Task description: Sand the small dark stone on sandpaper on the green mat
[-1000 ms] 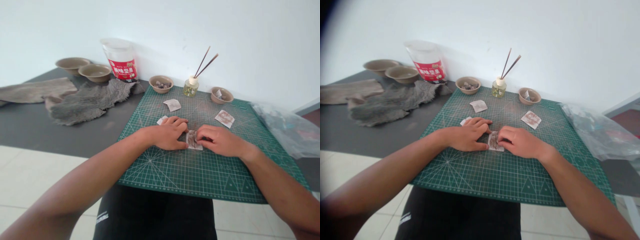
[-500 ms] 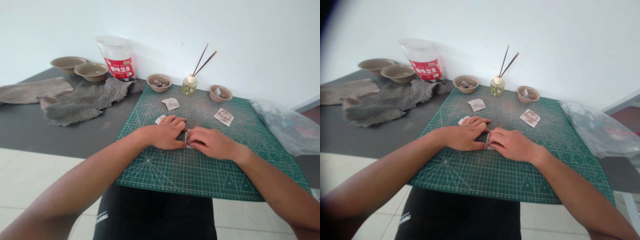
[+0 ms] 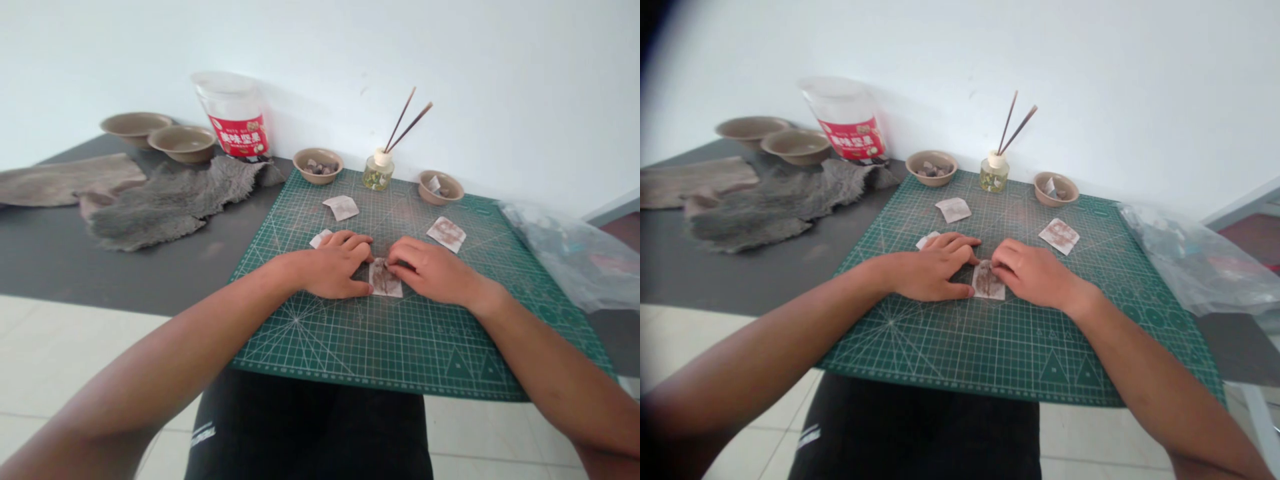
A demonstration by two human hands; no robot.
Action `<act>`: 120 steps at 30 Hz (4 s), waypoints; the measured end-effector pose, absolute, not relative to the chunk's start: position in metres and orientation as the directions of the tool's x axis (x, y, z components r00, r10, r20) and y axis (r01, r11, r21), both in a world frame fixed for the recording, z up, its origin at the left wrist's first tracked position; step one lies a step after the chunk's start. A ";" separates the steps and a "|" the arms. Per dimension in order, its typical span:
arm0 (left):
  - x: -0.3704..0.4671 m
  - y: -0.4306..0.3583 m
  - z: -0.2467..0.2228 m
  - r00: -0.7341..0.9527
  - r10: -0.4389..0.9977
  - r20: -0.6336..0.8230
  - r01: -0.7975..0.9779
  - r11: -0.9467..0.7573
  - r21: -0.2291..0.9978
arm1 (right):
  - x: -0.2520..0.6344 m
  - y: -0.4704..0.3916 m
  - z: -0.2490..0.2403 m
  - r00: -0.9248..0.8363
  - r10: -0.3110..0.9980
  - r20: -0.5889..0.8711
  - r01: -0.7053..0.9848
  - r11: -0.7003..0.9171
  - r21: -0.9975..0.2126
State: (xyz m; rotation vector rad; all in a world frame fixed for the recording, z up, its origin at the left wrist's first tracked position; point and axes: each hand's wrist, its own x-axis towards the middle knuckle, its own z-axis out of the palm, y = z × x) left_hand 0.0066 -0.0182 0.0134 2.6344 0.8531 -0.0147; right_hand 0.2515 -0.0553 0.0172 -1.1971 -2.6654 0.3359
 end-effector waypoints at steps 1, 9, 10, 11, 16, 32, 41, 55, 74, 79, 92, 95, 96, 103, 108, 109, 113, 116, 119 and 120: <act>0.007 -0.018 0.013 0.817 0.564 -0.122 0.568 -0.748 0.343 | 0.253 -0.055 0.019 -0.660 0.747 0.075 0.698 0.647 -0.307; 0.006 -0.018 0.011 0.817 0.565 -0.117 0.567 -0.748 0.346 | 0.248 -0.058 0.017 -0.687 0.721 0.091 0.642 0.660 -0.390; 0.007 -0.018 0.011 0.816 0.566 -0.114 0.567 -0.748 0.345 | 0.250 -0.056 0.016 -0.653 0.750 0.103 0.677 0.639 -0.365; 0.007 -0.018 0.011 0.816 0.567 -0.116 0.568 -0.747 0.345 | 0.251 -0.054 0.015 -0.628 0.770 0.108 0.703 0.622 -0.346; 0.007 -0.018 0.012 0.814 0.565 -0.132 0.572 -0.744 0.346 | 0.253 -0.055 0.015 -0.685 0.723 0.095 0.645 0.661 -0.383; 0.006 -0.019 0.014 0.812 0.568 -0.135 0.575 -0.739 0.351 | 0.253 -0.054 0.014 -0.636 0.758 0.143 0.688 0.641 -0.341; 0.006 -0.018 0.012 0.818 0.561 -0.126 0.566 -0.746 0.351 | 0.248 -0.057 0.013 -0.648 0.750 0.129 0.672 0.644 -0.366; 0.006 -0.017 0.010 0.820 0.561 -0.113 0.562 -0.753 0.343 | 0.252 -0.055 0.015 -0.611 0.783 0.117 0.722 0.611 -0.324; 0.007 -0.017 0.010 0.818 0.563 -0.117 0.565 -0.750 0.344 | 0.248 -0.059 0.018 -0.706 0.704 0.078 0.620 0.668 -0.412; 0.006 -0.017 0.009 0.819 0.564 -0.110 0.565 -0.754 0.334 | 0.251 -0.055 0.017 -0.588 0.805 0.081 0.735 0.573 -0.363; 0.007 -0.017 0.010 0.822 0.561 -0.103 0.559 -0.757 0.339 | 0.258 -0.060 0.024 -0.682 0.731 0.004 0.671 0.628 -0.393; 0.007 -0.017 0.010 0.826 0.553 -0.107 0.554 -0.761 0.337 | 0.251 -0.063 0.022 -0.709 0.705 0.022 0.632 0.649 -0.423; 0.007 -0.017 0.010 0.825 0.555 -0.107 0.556 -0.761 0.336 | 0.248 -0.063 0.020 -0.696 0.717 0.045 0.640 0.647 -0.414; 0.007 -0.018 0.010 0.818 0.563 -0.119 0.567 -0.752 0.336 | 0.252 -0.055 0.015 -0.598 0.797 0.086 0.729 0.586 -0.354; 0.007 -0.018 0.009 0.820 0.562 -0.113 0.564 -0.756 0.333 | 0.247 -0.060 0.016 -0.662 0.745 0.080 0.667 0.635 -0.391; 0.007 -0.018 0.009 0.818 0.563 -0.113 0.565 -0.754 0.334 | 0.247 -0.060 0.016 -0.646 0.758 0.088 0.682 0.625 -0.379; 0.007 -0.017 0.009 0.817 0.564 -0.116 0.567 -0.753 0.335 | 0.253 -0.061 0.021 -0.649 0.759 0.055 0.682 0.612 -0.400; 0.007 -0.016 0.007 0.825 0.554 -0.114 0.557 -0.761 0.333 | 0.251 -0.063 0.022 -0.720 0.693 0.032 0.610 0.654 -0.447; 0.007 -0.016 0.007 0.826 0.555 -0.103 0.555 -0.765 0.327 | 0.249 -0.061 0.019 -0.685 0.724 0.080 0.640 0.650 -0.410; 0.007 -0.016 0.007 0.824 0.557 -0.099 0.556 -0.764 0.326 | 0.250 -0.059 0.019 -0.654 0.751 0.093 0.670 0.632 -0.389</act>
